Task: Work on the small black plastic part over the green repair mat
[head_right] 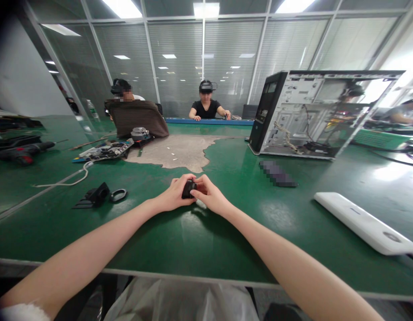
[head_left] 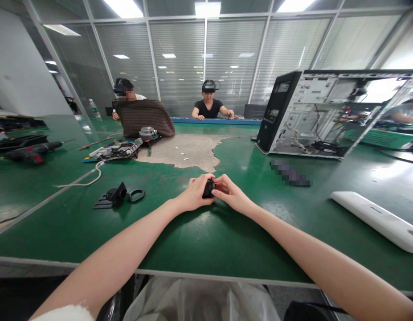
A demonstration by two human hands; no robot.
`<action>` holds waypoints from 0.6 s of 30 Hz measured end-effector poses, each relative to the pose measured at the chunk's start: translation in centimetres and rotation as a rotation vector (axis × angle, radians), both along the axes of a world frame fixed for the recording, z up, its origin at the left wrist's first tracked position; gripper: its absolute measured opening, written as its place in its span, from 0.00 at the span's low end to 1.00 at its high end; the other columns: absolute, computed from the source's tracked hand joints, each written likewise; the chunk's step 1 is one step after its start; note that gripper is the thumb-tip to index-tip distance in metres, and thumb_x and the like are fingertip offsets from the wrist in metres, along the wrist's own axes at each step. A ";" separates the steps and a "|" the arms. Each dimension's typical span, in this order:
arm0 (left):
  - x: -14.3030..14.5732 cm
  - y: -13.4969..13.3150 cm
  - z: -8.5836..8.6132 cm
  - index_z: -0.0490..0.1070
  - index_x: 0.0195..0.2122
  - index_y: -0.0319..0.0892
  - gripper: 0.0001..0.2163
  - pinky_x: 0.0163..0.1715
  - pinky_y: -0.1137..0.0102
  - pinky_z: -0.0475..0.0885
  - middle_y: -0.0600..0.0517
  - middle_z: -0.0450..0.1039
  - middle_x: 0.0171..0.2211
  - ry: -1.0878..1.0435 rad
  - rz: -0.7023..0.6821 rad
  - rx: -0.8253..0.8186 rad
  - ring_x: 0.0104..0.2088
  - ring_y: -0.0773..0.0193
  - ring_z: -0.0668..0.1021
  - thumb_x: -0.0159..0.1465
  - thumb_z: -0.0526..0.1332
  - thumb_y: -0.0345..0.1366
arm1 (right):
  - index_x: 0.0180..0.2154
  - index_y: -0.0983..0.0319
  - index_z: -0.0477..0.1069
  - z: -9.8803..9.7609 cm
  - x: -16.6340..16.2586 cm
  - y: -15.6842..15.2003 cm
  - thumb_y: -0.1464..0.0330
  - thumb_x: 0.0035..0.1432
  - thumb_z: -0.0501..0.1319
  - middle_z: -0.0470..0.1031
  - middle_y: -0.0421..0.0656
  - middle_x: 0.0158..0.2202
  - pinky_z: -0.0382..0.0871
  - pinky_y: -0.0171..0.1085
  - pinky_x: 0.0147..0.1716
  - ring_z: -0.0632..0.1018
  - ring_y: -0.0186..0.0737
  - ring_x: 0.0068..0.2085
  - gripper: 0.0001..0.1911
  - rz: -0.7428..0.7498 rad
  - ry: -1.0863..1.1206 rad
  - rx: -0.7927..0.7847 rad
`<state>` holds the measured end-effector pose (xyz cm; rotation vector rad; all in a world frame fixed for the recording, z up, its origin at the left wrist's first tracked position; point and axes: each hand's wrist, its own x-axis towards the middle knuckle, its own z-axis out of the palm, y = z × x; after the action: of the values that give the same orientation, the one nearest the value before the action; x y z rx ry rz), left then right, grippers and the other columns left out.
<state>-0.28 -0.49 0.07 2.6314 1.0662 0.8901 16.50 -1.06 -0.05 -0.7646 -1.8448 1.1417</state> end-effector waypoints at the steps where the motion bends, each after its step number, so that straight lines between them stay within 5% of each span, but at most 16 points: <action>1: 0.0 0.0 0.0 0.48 0.50 0.45 0.28 0.46 0.61 0.56 0.47 0.59 0.48 0.000 0.000 0.004 0.49 0.58 0.65 0.51 0.60 0.39 | 0.35 0.59 0.57 0.1 0.0 -0.1 0.67 0.51 0.57 0.67 0.39 0.35 0.65 0.37 0.40 0.71 0.34 0.37 0.10 0.007 0.008 0.002; 11: 0.1 0.1 0.0 0.48 0.50 0.45 0.28 0.46 0.61 0.56 0.47 0.59 0.48 -0.002 -0.008 0.008 0.49 0.58 0.64 0.51 0.60 0.39 | 0.35 0.61 0.59 -0.1 -0.4 0.6 0.65 0.50 0.57 0.66 0.40 0.35 0.66 0.38 0.39 0.71 0.33 0.35 0.10 -0.174 -0.009 -0.047; 18: 0.0 0.0 0.0 0.48 0.50 0.44 0.27 0.47 0.61 0.56 0.47 0.59 0.48 -0.014 -0.017 -0.001 0.49 0.57 0.64 0.52 0.59 0.39 | 0.34 0.60 0.59 0.4 0.0 0.0 0.68 0.47 0.59 0.65 0.39 0.36 0.66 0.38 0.40 0.71 0.34 0.38 0.11 -0.011 0.051 -0.050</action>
<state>-0.26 -0.48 0.06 2.6254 1.0387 0.9031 16.53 -1.11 0.33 -0.7657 -1.7736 1.1942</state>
